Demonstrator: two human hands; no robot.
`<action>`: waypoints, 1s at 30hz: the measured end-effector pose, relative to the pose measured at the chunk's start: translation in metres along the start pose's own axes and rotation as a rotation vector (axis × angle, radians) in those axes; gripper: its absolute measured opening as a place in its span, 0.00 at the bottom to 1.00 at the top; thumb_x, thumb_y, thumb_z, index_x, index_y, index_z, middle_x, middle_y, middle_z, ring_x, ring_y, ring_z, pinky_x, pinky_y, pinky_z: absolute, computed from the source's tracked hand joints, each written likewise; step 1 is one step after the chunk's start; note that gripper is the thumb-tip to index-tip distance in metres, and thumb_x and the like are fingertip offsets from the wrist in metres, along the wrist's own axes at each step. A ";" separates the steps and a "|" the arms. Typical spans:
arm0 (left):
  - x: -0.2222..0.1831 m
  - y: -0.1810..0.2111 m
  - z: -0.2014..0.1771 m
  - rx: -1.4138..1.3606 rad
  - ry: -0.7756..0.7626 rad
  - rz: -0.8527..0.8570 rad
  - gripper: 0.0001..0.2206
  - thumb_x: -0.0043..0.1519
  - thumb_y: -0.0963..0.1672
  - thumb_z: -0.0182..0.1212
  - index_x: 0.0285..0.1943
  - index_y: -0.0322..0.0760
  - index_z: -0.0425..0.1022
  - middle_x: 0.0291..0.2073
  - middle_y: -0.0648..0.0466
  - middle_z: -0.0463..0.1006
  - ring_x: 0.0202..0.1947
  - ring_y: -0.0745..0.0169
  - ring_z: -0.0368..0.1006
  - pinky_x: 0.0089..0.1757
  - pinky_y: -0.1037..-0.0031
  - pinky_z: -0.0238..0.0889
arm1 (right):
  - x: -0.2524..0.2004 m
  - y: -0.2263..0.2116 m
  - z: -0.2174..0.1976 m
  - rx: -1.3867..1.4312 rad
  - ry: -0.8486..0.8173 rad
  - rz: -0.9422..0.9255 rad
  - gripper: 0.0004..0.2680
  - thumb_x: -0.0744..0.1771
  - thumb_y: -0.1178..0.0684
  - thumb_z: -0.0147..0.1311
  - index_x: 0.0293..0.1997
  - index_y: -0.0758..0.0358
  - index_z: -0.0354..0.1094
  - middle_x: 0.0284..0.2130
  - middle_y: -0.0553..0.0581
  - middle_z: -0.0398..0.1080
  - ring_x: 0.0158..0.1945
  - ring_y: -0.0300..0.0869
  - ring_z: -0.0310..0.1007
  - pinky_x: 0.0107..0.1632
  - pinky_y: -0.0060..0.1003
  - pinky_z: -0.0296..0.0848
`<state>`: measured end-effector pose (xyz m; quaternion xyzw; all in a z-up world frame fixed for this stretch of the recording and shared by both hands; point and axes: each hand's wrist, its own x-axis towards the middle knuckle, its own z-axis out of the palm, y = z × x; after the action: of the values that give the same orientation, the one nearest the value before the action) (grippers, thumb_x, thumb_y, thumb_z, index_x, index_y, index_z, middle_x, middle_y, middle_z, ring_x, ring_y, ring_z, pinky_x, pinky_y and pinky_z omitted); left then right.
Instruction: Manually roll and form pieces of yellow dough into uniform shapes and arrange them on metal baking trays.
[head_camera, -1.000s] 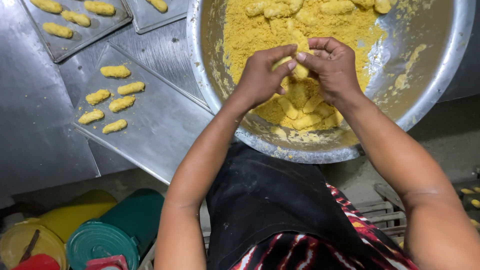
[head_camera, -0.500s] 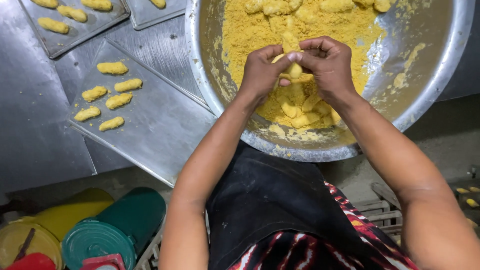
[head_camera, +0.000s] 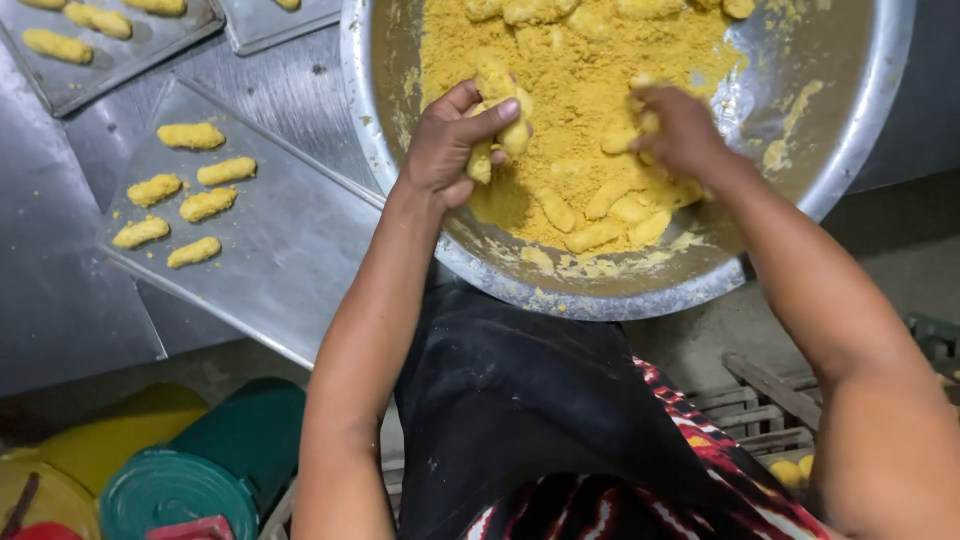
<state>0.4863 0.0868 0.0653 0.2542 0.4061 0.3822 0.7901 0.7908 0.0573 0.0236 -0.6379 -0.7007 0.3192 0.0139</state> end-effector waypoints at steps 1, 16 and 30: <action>-0.002 0.000 -0.001 -0.003 0.006 0.000 0.15 0.58 0.41 0.73 0.52 0.33 0.76 0.38 0.51 0.84 0.34 0.66 0.81 0.29 0.80 0.70 | 0.008 0.022 0.006 -0.001 -0.006 -0.004 0.16 0.65 0.59 0.61 0.60 0.57 0.68 0.52 0.61 0.73 0.60 0.52 0.70 0.62 0.50 0.70; -0.004 -0.002 0.001 0.126 0.031 -0.046 0.15 0.56 0.41 0.73 0.51 0.34 0.76 0.36 0.53 0.84 0.33 0.68 0.82 0.27 0.81 0.66 | 0.031 0.029 0.001 0.516 -0.020 0.088 0.24 0.66 0.58 0.68 0.70 0.61 0.60 0.52 0.72 0.74 0.52 0.52 0.77 0.59 0.48 0.76; -0.008 -0.007 -0.006 0.045 0.050 -0.079 0.13 0.57 0.39 0.72 0.49 0.32 0.76 0.34 0.52 0.83 0.29 0.69 0.79 0.26 0.82 0.68 | 0.027 0.050 -0.012 0.500 0.236 0.299 0.10 0.65 0.53 0.69 0.48 0.56 0.72 0.44 0.55 0.77 0.45 0.40 0.80 0.48 0.37 0.81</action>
<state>0.4809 0.0772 0.0602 0.2462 0.4439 0.3475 0.7884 0.8350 0.0857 -0.0001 -0.7433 -0.4925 0.4040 0.2043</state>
